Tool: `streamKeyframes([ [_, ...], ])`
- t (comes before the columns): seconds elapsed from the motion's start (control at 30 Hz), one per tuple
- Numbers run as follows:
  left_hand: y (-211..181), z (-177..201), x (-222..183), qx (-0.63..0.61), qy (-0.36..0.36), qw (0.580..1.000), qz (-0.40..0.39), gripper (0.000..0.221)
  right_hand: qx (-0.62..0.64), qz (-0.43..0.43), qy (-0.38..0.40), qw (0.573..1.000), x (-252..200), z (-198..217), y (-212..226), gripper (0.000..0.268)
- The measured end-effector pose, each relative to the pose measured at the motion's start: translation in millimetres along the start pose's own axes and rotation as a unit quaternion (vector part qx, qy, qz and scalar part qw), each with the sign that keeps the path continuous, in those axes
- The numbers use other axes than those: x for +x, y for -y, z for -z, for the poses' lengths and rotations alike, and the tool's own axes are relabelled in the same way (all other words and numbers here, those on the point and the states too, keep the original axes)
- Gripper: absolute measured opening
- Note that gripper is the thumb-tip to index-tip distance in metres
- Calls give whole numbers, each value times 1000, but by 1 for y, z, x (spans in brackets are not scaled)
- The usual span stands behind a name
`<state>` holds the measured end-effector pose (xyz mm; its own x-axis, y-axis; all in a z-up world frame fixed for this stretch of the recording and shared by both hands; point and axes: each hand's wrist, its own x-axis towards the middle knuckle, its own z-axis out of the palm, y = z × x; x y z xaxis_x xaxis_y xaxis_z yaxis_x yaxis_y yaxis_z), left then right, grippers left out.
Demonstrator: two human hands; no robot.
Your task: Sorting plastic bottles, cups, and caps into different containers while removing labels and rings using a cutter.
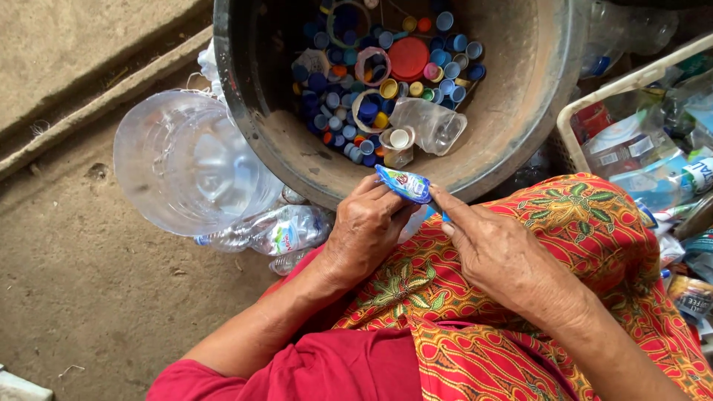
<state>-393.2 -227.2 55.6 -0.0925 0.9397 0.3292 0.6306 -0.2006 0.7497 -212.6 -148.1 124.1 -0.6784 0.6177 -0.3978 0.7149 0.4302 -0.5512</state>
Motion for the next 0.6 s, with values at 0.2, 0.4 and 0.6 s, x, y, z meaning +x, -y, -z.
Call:
streamKeyframes([
  [0.2,-10,11,3,-12,19,999,-35,16,6,-12,-12,1000,13,1,-10,52],
  [0.4,6,16,1,-21,52,997,-52,16,46,-82,23,995,32,13,1,44],
  [0.6,24,23,1,39,101,994,17,24,380,-272,125,875,30,22,-18,48],
])
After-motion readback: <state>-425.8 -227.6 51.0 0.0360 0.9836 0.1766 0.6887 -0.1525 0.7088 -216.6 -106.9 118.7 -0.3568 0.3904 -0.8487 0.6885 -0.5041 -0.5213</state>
